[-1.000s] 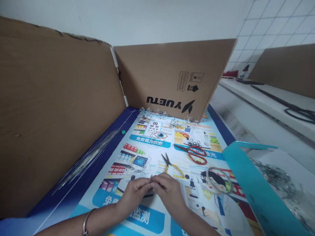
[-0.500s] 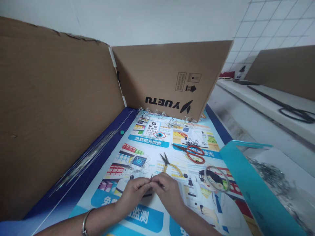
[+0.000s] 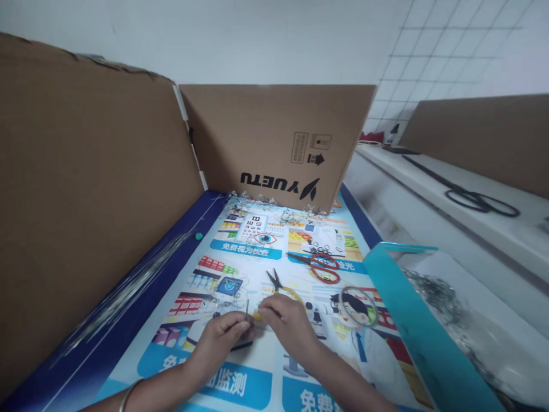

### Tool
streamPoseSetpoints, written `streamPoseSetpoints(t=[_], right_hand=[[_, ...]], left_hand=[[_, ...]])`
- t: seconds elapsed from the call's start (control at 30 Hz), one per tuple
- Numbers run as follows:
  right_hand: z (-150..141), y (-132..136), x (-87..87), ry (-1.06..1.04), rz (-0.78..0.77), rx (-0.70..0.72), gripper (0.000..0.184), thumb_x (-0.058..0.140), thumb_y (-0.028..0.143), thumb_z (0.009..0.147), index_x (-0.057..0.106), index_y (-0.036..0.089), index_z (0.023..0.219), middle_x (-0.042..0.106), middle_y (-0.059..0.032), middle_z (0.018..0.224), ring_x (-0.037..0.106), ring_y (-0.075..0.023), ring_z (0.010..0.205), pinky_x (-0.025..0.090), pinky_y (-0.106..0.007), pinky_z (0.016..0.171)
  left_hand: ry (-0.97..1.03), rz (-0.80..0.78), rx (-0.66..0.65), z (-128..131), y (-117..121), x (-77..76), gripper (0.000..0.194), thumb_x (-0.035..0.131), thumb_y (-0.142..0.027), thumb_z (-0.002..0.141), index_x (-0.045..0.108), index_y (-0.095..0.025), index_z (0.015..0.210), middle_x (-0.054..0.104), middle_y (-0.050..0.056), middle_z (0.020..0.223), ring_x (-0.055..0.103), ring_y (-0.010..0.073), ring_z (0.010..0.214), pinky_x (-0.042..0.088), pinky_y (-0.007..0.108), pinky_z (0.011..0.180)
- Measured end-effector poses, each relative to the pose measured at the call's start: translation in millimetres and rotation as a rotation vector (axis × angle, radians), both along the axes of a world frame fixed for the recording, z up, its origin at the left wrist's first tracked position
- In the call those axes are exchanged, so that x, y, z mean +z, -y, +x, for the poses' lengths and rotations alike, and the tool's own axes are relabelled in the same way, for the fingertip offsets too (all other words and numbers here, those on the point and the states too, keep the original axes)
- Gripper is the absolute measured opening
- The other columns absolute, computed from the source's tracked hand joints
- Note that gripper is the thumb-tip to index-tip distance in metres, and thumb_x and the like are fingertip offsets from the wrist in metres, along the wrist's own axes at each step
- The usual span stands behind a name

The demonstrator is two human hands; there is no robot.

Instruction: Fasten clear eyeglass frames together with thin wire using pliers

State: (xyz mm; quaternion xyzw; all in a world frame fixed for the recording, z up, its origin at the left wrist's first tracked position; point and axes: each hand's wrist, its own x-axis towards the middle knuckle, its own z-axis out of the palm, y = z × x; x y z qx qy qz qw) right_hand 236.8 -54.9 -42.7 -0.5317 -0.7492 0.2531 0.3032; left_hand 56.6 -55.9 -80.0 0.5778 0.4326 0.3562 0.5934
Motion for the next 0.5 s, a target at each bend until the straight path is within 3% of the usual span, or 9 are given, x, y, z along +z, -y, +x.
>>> streamPoseSetpoints(t=[0.13, 0.23, 0.4, 0.5], right_hand=[[18, -8, 9.2, 0.239, -0.037, -0.020, 0.016, 0.048, 0.022, 0.088, 0.064, 0.022, 0.085, 0.067, -0.0005, 0.084, 0.061, -0.0129, 0.079, 0.042, -0.020, 0.071], [42, -17, 15.6, 0.454, -0.084, -0.065, 0.014, 0.050, 0.020, 0.085, 0.064, 0.020, 0.087, 0.068, -0.0047, 0.088, 0.062, -0.0179, 0.084, 0.042, -0.024, 0.072], [105, -30, 40.9, 0.759, -0.187, -0.250, 0.017, 0.047, 0.012, 0.085, 0.063, 0.016, 0.087, 0.066, -0.0112, 0.089, 0.061, -0.0227, 0.085, 0.042, -0.029, 0.070], [144, -33, 54.2, 0.884, -0.263, -0.368, 0.019, 0.044, 0.018, 0.091, 0.062, 0.013, 0.092, 0.064, -0.0114, 0.090, 0.060, -0.0226, 0.087, 0.045, -0.035, 0.074]], left_hand=[[0.038, -0.038, -0.004, 0, 1, 0.7, 0.027, 0.057, -0.038, 0.081, 0.063, -0.014, 0.071, 0.062, 0.004, 0.069, 0.055, 0.0164, 0.070, 0.043, 0.024, 0.068], [0.038, -0.096, -0.001, 0, 1, 0.0, 0.028, 0.061, -0.041, 0.077, 0.064, -0.014, 0.072, 0.062, 0.003, 0.067, 0.054, 0.0151, 0.066, 0.043, 0.023, 0.065], [0.067, -0.179, -0.009, -1, 1, -6.0, 0.031, 0.064, -0.045, 0.074, 0.065, -0.014, 0.078, 0.065, 0.004, 0.067, 0.056, 0.0161, 0.066, 0.044, 0.025, 0.065], [0.057, -0.204, -0.016, -1, 0, -5.4, 0.033, 0.065, -0.046, 0.073, 0.066, -0.014, 0.082, 0.066, 0.005, 0.066, 0.057, 0.0164, 0.064, 0.044, 0.025, 0.064]])
